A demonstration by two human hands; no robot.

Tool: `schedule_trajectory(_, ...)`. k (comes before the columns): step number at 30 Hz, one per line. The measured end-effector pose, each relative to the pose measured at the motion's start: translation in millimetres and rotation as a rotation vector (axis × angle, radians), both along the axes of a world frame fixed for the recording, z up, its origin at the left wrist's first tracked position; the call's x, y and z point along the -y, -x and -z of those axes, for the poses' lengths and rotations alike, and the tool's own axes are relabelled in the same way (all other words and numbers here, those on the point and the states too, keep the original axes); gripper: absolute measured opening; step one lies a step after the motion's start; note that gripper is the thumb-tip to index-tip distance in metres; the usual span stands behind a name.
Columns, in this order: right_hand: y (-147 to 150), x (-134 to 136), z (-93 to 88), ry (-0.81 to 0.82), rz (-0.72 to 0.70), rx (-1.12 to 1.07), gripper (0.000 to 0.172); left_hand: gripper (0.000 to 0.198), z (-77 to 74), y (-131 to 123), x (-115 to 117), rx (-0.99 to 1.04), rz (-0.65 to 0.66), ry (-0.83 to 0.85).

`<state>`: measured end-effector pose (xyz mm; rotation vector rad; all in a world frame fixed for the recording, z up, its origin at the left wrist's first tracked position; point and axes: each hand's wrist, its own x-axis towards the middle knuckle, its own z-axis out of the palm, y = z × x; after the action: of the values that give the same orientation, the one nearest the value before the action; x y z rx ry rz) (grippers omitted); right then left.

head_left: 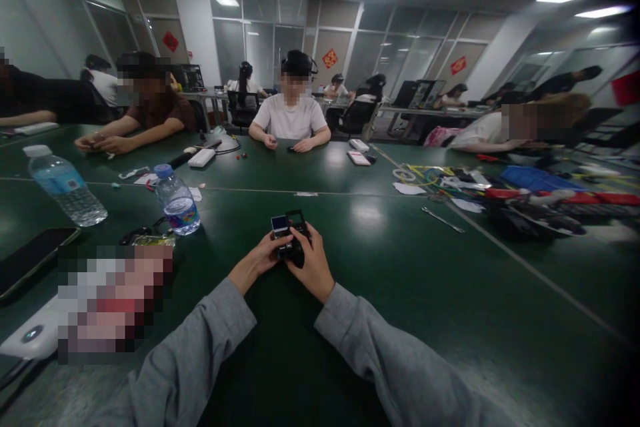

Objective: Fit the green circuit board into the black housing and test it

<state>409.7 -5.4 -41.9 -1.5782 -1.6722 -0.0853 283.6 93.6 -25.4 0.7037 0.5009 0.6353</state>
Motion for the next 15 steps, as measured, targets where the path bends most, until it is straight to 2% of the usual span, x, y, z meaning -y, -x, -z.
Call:
schedule_trajectory(3, -6, 4, -6.0, 0.041, -0.049, 0.004, 0.085, 0.047, 0.4, 0, -1, -0.004, -0.014, 0.019)
schedule_trajectory(8, -18, 9, -21.4, 0.163, -0.129, 0.012, 0.109, 0.045, 2.7, 0, -3, -0.058, -0.029, 0.025)
schedule_trajectory(13, -15, 12, -21.4, 0.171, -0.121, 0.109, 0.111, 0.051, 0.8, 1, -1, -0.033, -0.030, 0.031)
schedule_trajectory(15, -12, 12, -19.4, 0.163, -0.120, 0.115, 0.105, 0.056, -0.4, 1, 0, -0.027, -0.032, 0.041)
